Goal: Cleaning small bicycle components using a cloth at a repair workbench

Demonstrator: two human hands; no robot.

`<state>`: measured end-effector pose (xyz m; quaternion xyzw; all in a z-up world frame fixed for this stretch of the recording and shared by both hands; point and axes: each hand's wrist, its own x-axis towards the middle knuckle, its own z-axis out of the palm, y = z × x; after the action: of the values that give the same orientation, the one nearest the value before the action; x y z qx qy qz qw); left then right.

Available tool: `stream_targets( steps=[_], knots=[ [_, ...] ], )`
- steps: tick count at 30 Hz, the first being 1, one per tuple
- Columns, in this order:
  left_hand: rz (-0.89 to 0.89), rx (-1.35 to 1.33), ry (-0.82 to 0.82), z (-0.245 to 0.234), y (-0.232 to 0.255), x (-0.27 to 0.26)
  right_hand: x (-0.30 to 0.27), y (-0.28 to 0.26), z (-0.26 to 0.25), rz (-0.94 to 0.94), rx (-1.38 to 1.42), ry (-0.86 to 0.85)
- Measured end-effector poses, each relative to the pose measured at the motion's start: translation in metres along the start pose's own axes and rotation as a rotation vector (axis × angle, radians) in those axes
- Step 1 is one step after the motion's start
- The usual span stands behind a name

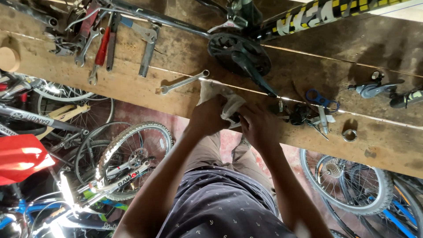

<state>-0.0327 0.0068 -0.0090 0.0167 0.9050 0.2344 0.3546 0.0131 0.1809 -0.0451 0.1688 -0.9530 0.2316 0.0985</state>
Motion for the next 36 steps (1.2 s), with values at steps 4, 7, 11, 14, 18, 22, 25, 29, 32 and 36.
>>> stream_targets(
  steps=[4, 7, 11, 14, 18, 22, 25, 29, 32, 36],
  knots=[
    [0.002, 0.017, 0.05, 0.014, -0.001, -0.003, -0.011, 0.002, 0.015, -0.03, -0.029, 0.12],
    [-0.014, -0.018, 0.076, 0.013, 0.001, -0.006, -0.011, 0.001, 0.014, -0.025, -0.067, 0.181],
    [-0.005, -0.059, 0.084, 0.008, 0.0, -0.007, -0.007, -0.003, 0.006, -0.015, -0.098, 0.236],
    [-0.015, -0.069, 0.07, 0.003, -0.001, -0.006, -0.004, -0.007, 0.004, -0.003, -0.089, 0.28],
    [-0.019, -0.055, 0.072, 0.006, -0.003, -0.006, -0.01, -0.003, 0.015, 0.023, -0.134, 0.285],
    [-0.024, -0.052, 0.075, 0.009, -0.003, -0.005, -0.016, 0.002, 0.023, 0.0, -0.037, 0.238],
    [-0.021, -0.029, 0.043, 0.007, -0.005, -0.004, -0.009, -0.009, 0.0, -0.05, 0.066, 0.131],
    [-0.015, -0.108, 0.054, 0.002, -0.001, -0.006, -0.016, -0.005, 0.005, 0.001, -0.078, 0.138],
    [-0.048, -0.138, 0.078, 0.003, -0.001, -0.005, -0.02, -0.005, 0.015, 0.041, -0.143, 0.14],
    [-0.075, -0.184, 0.196, 0.012, -0.006, -0.001, -0.025, -0.005, 0.024, 0.09, -0.147, 0.207]
  ],
)
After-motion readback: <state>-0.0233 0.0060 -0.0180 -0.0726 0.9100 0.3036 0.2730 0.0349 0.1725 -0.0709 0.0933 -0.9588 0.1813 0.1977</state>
